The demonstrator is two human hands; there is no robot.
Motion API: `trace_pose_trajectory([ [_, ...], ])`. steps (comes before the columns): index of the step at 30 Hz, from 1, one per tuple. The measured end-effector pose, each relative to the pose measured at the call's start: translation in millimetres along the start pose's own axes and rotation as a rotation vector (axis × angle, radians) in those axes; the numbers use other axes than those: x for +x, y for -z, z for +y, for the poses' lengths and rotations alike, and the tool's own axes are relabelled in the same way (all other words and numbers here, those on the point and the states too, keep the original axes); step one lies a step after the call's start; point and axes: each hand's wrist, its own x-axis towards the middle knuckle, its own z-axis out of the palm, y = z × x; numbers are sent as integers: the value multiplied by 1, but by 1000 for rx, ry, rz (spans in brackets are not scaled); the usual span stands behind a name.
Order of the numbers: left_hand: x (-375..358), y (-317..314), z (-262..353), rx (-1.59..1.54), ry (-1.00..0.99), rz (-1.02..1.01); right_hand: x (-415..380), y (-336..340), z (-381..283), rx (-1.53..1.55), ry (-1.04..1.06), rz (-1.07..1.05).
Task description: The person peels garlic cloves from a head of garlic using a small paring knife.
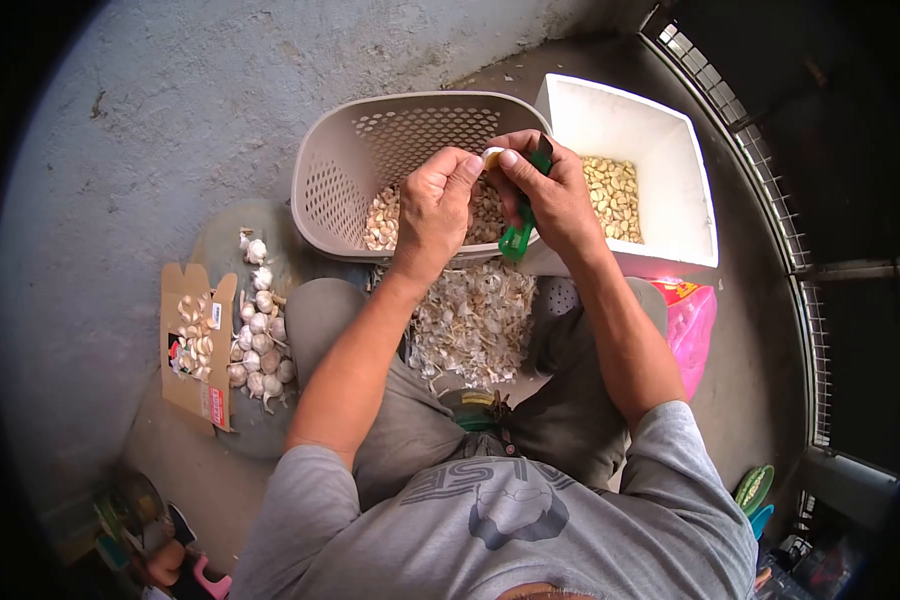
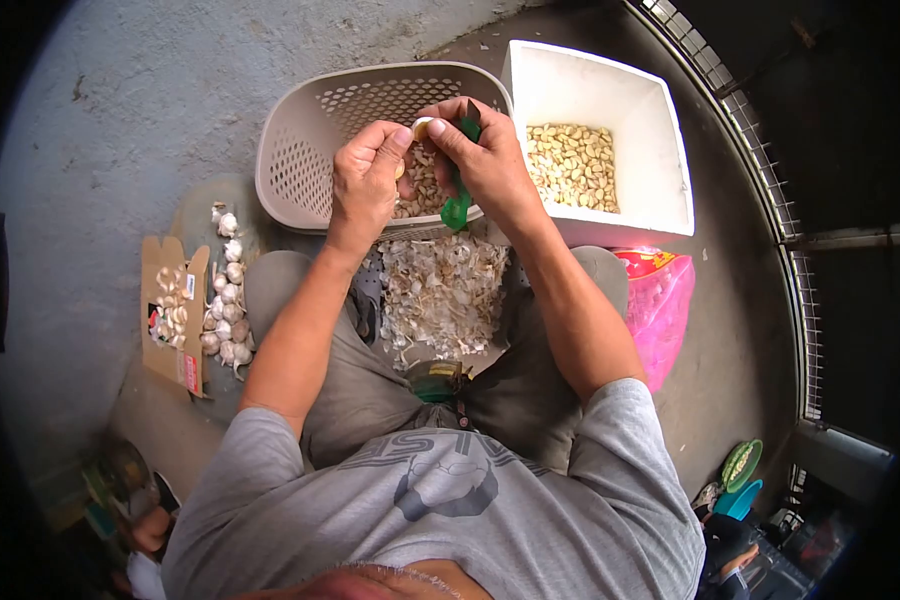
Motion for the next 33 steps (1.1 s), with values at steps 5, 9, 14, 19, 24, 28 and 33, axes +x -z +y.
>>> trace_pose_trajectory([
  [5, -5, -6, 0, 193, -164, -22, 2, 2, -1, -75, 5, 44],
  [9, -6, -8, 6, 186, -162, -22, 2, 2, 0, -65, 7, 93],
  [14, -5, -11, -2, 188, -230, 12, 1, -2, 2, -42, -4, 123],
  [19, -5, -3, 2, 165, -128, -13, 1, -3, 3, -83, -4, 97],
  [24, -6, -3, 2, 103, -106, -23, 0, -3, 1, -56, -32, 47],
  [28, -7, -2, 6, 16, -48, -66, 3, 10, 1, 87, -108, -34],
  [33, -10, -1, 6, -28, -33, -94, 1, 22, -2, 171, -168, -140],
])
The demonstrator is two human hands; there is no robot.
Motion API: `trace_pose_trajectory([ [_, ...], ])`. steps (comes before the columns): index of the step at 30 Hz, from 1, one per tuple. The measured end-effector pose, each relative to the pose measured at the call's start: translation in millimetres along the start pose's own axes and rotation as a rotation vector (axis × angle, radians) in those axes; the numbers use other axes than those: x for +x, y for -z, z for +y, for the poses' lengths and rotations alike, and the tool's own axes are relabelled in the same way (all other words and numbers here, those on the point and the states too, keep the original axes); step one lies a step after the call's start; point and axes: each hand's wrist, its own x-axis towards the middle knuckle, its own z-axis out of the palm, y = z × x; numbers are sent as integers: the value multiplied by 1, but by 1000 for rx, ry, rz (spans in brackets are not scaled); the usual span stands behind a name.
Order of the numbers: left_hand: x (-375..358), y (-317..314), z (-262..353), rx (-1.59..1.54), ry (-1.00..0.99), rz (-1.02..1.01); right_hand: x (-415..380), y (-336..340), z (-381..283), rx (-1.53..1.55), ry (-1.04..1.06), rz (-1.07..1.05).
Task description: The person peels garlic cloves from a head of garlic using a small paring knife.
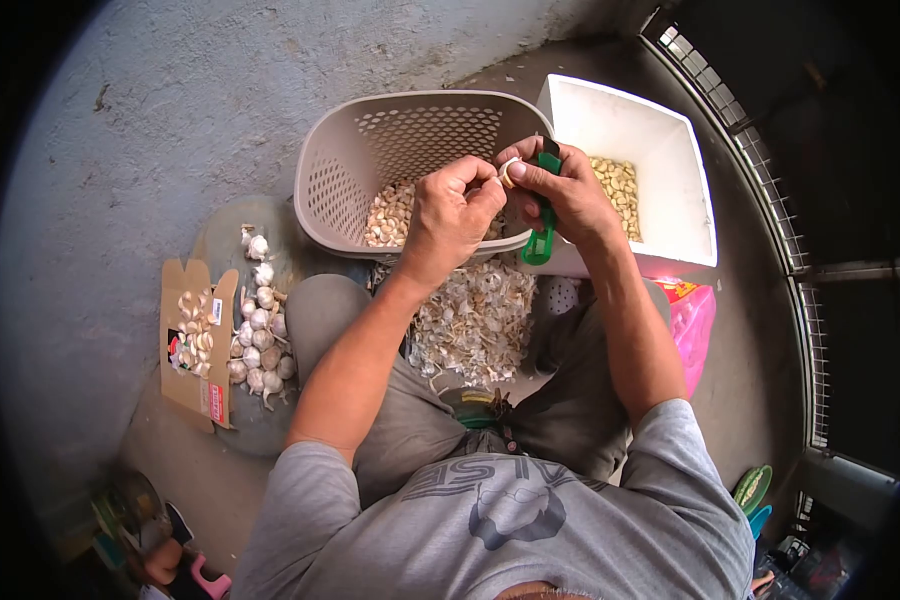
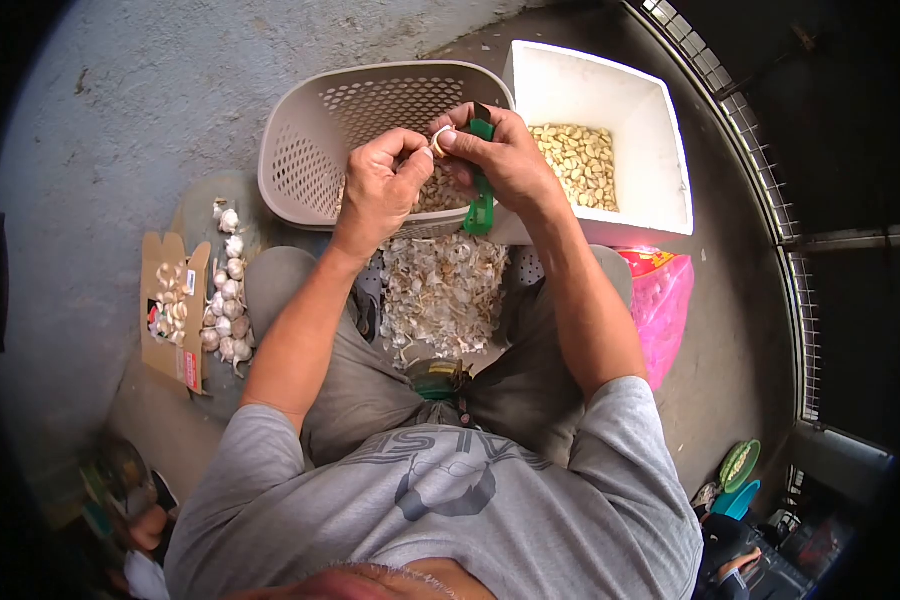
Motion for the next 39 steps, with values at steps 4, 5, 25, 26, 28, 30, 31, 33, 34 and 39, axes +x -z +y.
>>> trace_pose_trajectory([
  [4, 1, 5, -3, 145, -91, 24, -6, -2, -4, 57, -31, -89],
  [5, 4, 6, -3, 137, -95, 70, -8, -3, -7, 78, -42, -118],
  [25, 1, 16, -2, 263, -11, -312, -8, 13, -18, -362, -72, -201],
  [26, -1, 16, -3, 300, -40, -289, -8, 10, -16, -373, -50, -203],
  [28, -3, 15, -1, 415, -105, -244, -7, 5, -12, -390, -7, -204],
  [30, -3, 14, 1, 479, -162, -203, -6, 4, -5, -316, -27, -170],
  [31, -3, 13, 2, 487, -186, -184, -5, 4, -2, -280, -36, -153],
  [33, -2, 14, 3, 524, -214, -161, -3, 0, 2, -294, -7, -114],
  [34, -2, 15, 3, 554, -216, -156, -2, -1, 3, -301, 8, -94],
  [39, -1, 20, 15, 426, -158, -111, -2, 0, 1, -518, 98, 13],
])
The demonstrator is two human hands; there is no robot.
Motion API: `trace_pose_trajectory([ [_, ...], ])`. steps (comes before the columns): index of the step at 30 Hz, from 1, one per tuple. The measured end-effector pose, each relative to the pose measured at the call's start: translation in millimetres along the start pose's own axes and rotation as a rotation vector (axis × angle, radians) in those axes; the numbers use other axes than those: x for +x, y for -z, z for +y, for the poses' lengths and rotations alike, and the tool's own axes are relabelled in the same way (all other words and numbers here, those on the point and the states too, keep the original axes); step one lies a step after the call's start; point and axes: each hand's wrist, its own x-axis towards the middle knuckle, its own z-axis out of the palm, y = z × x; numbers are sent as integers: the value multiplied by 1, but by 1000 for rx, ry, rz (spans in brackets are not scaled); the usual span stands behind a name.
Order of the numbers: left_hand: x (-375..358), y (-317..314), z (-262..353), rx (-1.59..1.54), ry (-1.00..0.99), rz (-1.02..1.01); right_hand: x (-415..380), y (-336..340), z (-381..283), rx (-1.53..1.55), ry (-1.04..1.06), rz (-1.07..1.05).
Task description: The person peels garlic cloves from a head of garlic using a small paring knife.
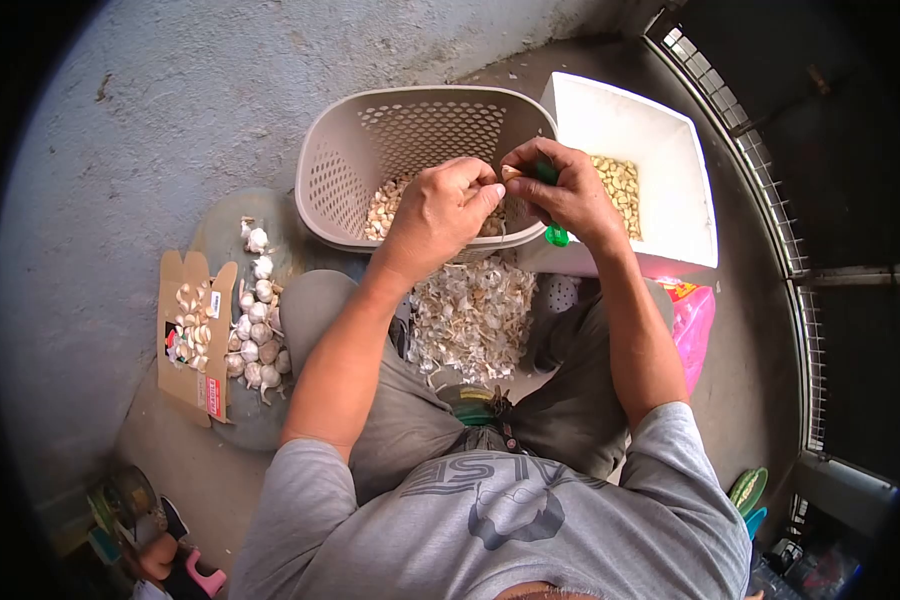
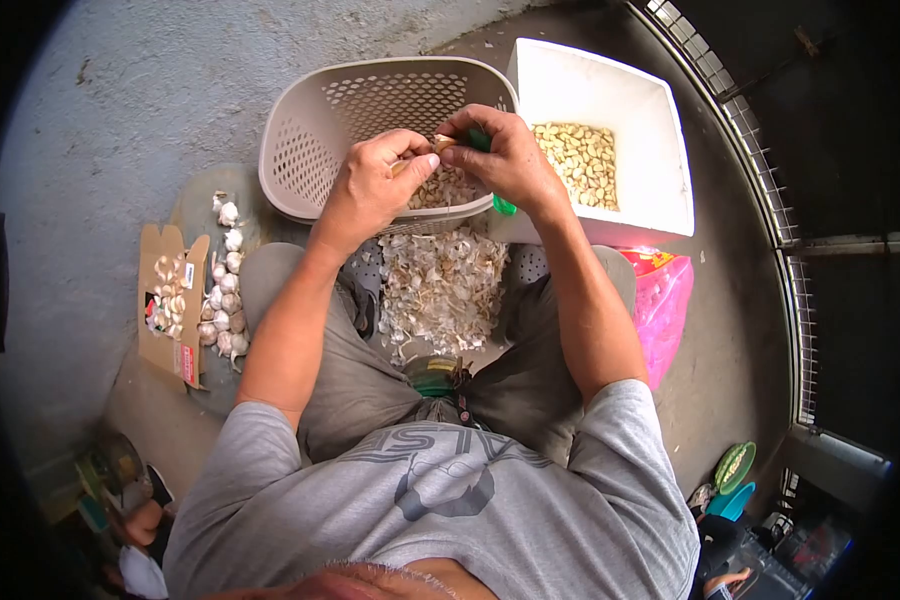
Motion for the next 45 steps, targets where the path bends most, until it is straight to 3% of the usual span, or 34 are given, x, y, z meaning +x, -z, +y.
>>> trace_pose_trajectory([
  [4, 3, 1, -4, -29, -11, 3, 1, -1, 7, -5, 66, 46],
  [7, 2, -3, -8, 7, -23, -10, 4, -3, 15, -160, 249, 96],
  [13, 1, -5, -6, -12, -77, 71, -3, -2, -6, 214, -58, 55],
  [20, 1, -8, -5, 15, -97, 95, -1, -8, 6, 360, -26, 34],
  [29, 2, -6, -10, -200, 178, 24, 0, -13, 6, 362, -21, 26],
  [37, 2, -17, -15, -287, 182, 114, -1, -23, 3, 361, -63, 99],
  [43, 2, -14, -10, -233, 210, 111, 3, -17, 14, 661, -142, 84],
  [45, 3, -14, -11, -197, 206, 126, 4, -19, 16, 603, -128, 98],
])
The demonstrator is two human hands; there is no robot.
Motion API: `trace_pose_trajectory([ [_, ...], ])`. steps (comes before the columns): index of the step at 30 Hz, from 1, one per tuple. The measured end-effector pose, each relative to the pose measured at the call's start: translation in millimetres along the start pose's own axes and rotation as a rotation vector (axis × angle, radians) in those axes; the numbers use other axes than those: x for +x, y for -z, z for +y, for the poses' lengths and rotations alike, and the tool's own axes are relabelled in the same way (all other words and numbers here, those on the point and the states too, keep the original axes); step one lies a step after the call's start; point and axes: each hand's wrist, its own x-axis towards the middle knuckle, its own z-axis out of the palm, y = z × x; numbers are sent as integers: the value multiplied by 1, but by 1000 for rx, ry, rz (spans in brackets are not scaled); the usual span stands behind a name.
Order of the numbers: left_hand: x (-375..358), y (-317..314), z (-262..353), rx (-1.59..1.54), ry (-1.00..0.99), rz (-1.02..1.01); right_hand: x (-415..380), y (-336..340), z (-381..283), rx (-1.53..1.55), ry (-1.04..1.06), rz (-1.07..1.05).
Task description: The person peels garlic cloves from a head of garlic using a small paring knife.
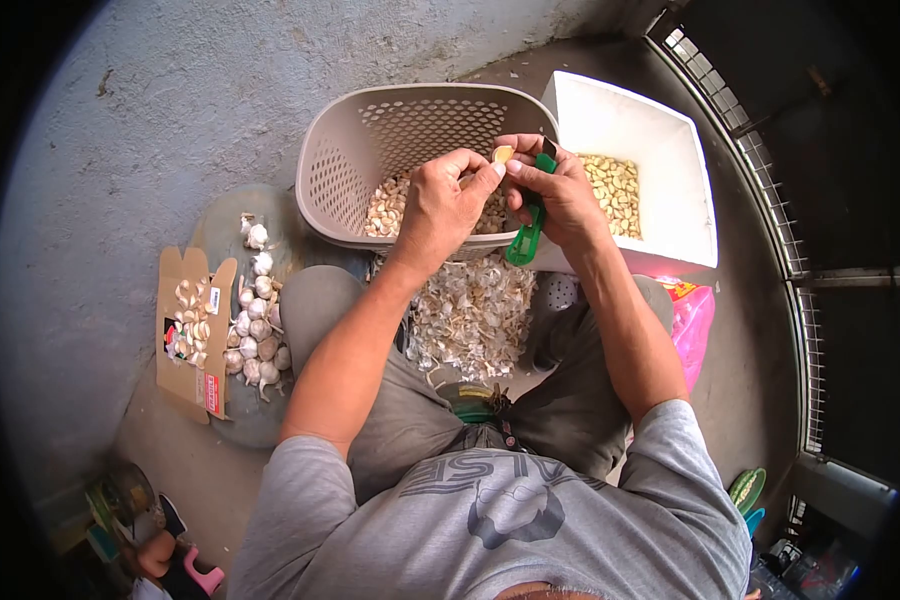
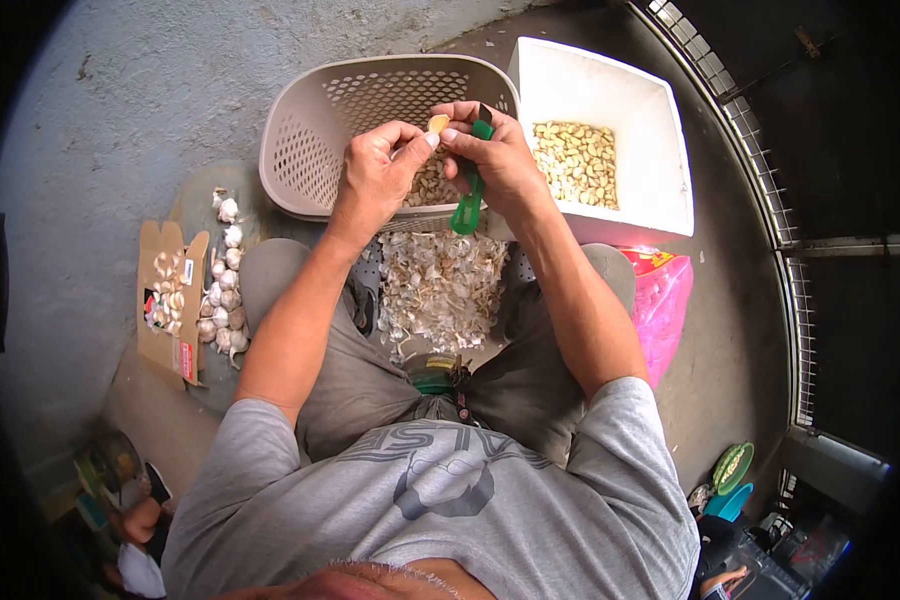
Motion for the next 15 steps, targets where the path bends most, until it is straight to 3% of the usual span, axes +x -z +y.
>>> trace_pose_trajectory([
  [15, 2, 5, 2, 113, -126, 86, -2, -3, 0, -112, 14, -19],
])
